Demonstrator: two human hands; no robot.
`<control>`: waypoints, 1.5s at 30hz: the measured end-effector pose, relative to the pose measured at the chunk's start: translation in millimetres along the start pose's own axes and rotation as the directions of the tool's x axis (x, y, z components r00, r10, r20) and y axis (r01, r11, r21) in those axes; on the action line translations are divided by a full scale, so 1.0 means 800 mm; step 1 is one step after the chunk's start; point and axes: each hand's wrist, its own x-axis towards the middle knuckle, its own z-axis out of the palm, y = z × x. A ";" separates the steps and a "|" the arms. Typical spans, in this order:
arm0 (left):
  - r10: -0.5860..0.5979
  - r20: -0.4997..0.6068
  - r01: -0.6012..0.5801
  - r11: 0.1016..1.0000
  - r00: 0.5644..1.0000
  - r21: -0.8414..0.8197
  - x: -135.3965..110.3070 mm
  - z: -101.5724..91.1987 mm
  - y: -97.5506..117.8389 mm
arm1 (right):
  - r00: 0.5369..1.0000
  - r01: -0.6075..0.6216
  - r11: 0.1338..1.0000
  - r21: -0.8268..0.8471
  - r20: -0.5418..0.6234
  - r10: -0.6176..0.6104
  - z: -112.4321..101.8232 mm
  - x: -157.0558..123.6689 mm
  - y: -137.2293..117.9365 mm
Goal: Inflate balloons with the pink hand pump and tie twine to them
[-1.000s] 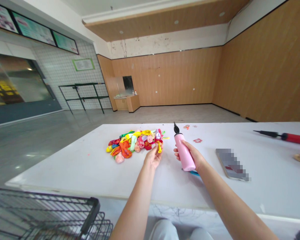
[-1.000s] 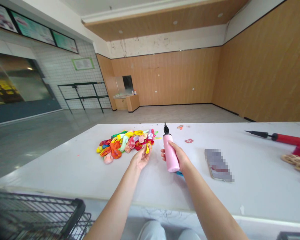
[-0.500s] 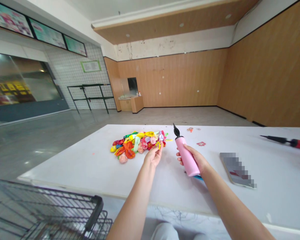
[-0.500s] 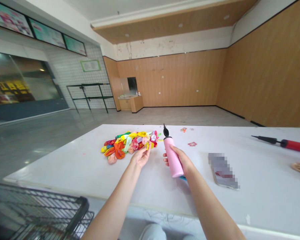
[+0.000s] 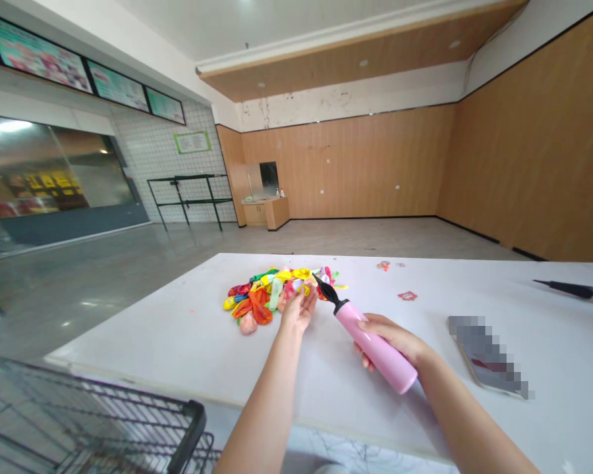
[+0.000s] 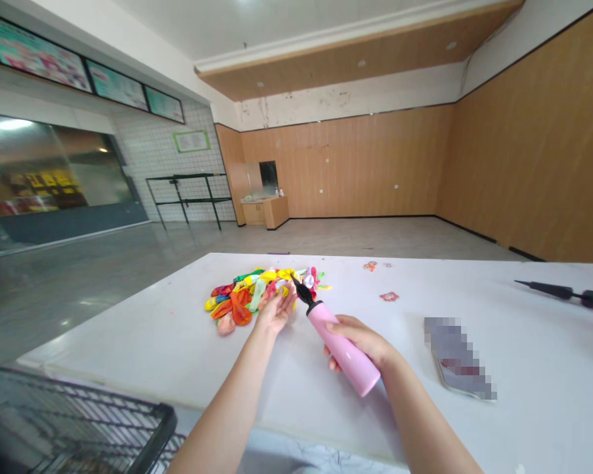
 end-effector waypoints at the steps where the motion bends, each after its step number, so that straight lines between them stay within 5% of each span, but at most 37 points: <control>1: 0.009 -0.014 -0.009 1.000 1.000 0.016 0.001 -0.002 0.000 | 1.000 -0.019 1.000 -0.024 0.018 0.020 0.001 -0.001 0.000; 12: 0.134 0.050 -0.137 0.990 0.990 0.044 0.001 -0.004 0.001 | 0.989 -0.137 0.982 -0.131 0.040 0.144 0.006 -0.008 -0.003; 39: -0.035 0.143 -0.015 0.942 0.989 0.336 -0.028 0.003 -0.023 | 0.995 -0.094 0.990 -0.107 -0.041 0.090 0.003 0.000 0.003; 45: -0.050 0.099 0.026 0.972 0.994 0.232 -0.034 0.011 -0.017 | 0.990 -0.112 0.985 -0.128 -0.099 0.099 0.011 -0.002 -0.004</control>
